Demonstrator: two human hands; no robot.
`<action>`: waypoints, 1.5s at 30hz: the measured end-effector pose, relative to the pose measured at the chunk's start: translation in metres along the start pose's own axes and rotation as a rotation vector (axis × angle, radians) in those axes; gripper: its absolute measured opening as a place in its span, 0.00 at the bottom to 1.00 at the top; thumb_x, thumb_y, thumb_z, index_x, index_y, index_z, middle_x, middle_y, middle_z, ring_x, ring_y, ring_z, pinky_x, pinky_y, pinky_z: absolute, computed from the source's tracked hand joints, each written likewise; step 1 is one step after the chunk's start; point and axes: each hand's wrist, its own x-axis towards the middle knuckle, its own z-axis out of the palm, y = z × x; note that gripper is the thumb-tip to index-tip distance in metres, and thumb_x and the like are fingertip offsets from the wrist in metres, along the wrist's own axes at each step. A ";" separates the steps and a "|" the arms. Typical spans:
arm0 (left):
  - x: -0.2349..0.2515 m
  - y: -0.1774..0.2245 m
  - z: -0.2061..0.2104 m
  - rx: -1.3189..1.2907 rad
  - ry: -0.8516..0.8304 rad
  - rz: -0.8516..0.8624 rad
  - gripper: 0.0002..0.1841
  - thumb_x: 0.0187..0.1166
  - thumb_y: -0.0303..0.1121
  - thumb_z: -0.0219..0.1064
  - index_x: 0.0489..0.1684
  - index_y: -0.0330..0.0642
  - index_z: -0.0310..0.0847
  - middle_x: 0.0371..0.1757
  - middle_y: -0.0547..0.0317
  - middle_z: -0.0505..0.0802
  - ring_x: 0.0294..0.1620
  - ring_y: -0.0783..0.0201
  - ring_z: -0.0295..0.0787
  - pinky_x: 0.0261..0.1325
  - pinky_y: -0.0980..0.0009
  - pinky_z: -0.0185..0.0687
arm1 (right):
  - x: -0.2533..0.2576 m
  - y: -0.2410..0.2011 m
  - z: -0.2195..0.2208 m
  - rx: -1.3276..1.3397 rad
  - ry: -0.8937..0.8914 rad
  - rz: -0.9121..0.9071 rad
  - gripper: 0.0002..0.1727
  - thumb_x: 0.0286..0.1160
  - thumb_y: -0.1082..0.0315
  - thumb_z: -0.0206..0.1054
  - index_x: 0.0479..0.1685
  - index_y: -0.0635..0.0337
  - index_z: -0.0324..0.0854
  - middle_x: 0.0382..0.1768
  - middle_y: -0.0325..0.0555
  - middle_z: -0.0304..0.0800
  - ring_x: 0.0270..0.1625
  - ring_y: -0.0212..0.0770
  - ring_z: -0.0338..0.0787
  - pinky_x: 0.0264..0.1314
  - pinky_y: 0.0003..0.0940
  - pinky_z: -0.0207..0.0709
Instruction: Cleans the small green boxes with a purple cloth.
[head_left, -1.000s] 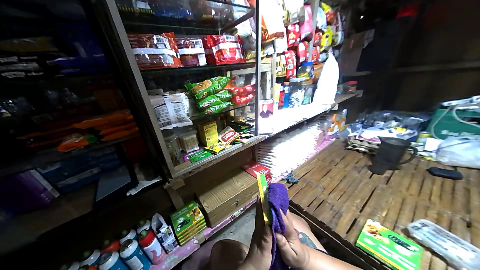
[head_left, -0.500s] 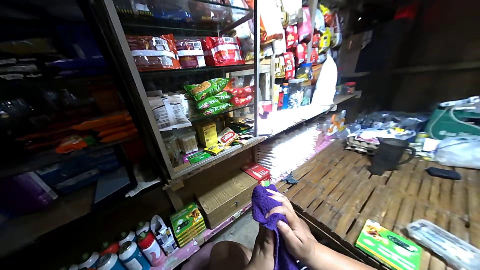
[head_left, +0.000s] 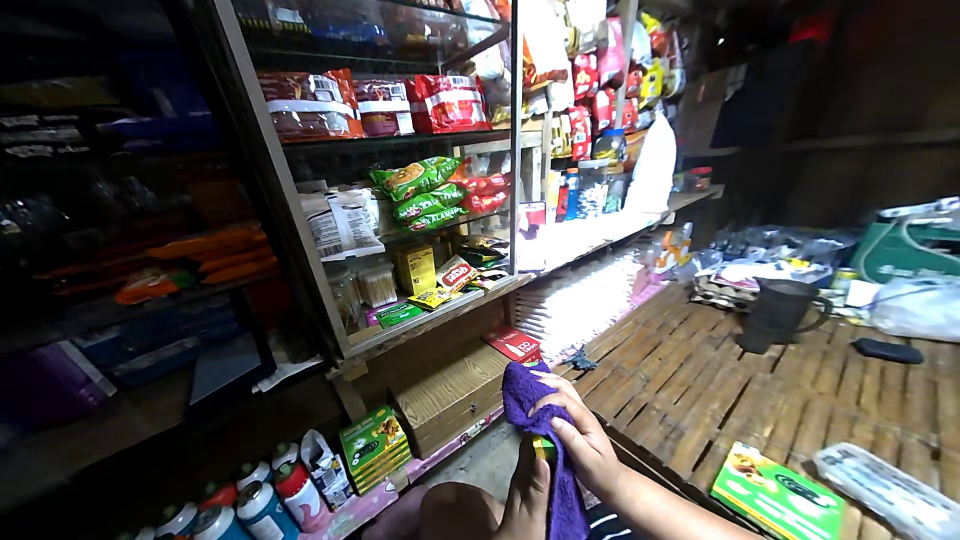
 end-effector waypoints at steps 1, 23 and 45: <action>0.000 -0.005 0.000 -0.014 0.002 0.020 0.52 0.86 0.67 0.39 0.77 0.11 0.57 0.78 0.32 0.75 0.82 0.75 0.68 0.85 0.78 0.58 | 0.002 0.000 -0.001 -0.018 0.005 0.018 0.23 0.91 0.50 0.46 0.45 0.51 0.85 0.62 0.42 0.87 0.81 0.38 0.72 0.89 0.40 0.56; -0.001 -0.022 0.002 -0.188 0.040 0.190 0.42 0.83 0.65 0.47 0.78 0.33 0.70 0.67 0.71 0.88 0.70 0.90 0.76 0.78 0.81 0.69 | 0.021 0.020 -0.021 0.324 0.282 0.572 0.18 0.91 0.66 0.48 0.68 0.65 0.74 0.54 0.43 0.90 0.55 0.30 0.91 0.62 0.28 0.86; 0.019 -0.003 -0.022 -0.730 0.145 -0.066 0.44 0.66 0.76 0.60 0.67 0.45 0.80 0.54 0.56 0.95 0.58 0.63 0.93 0.63 0.60 0.89 | -0.003 0.027 -0.018 0.445 0.098 0.571 0.33 0.91 0.59 0.51 0.90 0.65 0.50 0.75 0.45 0.80 0.72 0.31 0.84 0.76 0.30 0.79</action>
